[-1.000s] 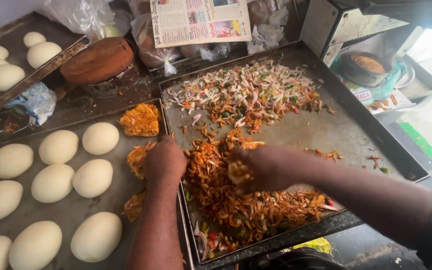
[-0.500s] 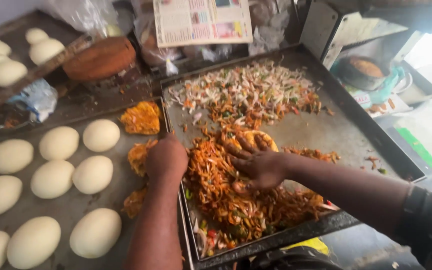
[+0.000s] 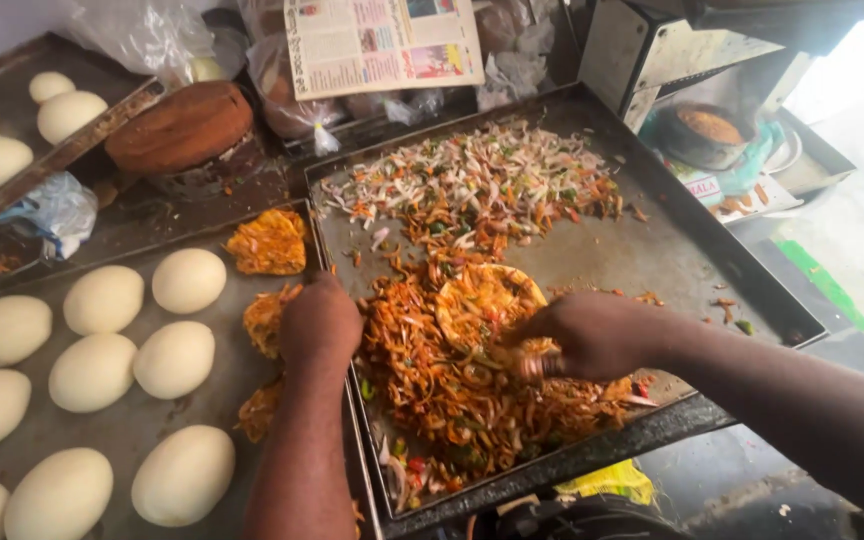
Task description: The person flattens round dough balls by hand on a metal tray, presses each flattened dough piece into a tray of spiced shredded vegetable mixture to coat it, and places the coated dough pieces back onto the tray alongside already coated pieces, working through the batch one at a time.
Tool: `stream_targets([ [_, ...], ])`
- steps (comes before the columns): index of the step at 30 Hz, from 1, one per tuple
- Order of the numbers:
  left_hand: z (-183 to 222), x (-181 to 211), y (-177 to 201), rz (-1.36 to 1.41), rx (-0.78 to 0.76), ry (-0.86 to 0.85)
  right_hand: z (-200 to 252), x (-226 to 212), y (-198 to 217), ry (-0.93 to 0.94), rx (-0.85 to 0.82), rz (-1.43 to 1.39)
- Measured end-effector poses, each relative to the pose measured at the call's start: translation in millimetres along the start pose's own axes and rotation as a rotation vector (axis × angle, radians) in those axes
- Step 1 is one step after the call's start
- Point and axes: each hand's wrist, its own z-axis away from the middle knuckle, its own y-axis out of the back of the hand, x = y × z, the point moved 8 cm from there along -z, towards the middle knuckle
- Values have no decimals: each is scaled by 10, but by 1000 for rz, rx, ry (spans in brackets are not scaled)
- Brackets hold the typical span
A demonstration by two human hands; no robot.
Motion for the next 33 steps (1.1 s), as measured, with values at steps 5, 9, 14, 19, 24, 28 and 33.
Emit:
stream_targets([
  [5, -59, 21, 57, 14, 21, 27, -551, 477, -18, 43, 82, 583],
  [9, 78, 50, 68, -29, -40, 7, -696, 598, 90, -47, 68, 477],
  [14, -48, -74, 90, -2, -7, 52, -1089, 594, 192, 189, 244, 487],
  [19, -8, 7, 4, -14, -14, 2, -1165, 285, 170, 112, 56, 287],
  [24, -124, -29, 68, 17, 54, 6, -1097, 104, -172, 321, 263, 510],
  [28, -1, 6, -51, 23, -35, 45, -651, -529, -136, 430, 230, 561],
  [33, -22, -5, 43, -14, 32, 12, -441, -17, -113, 476, 221, 152],
])
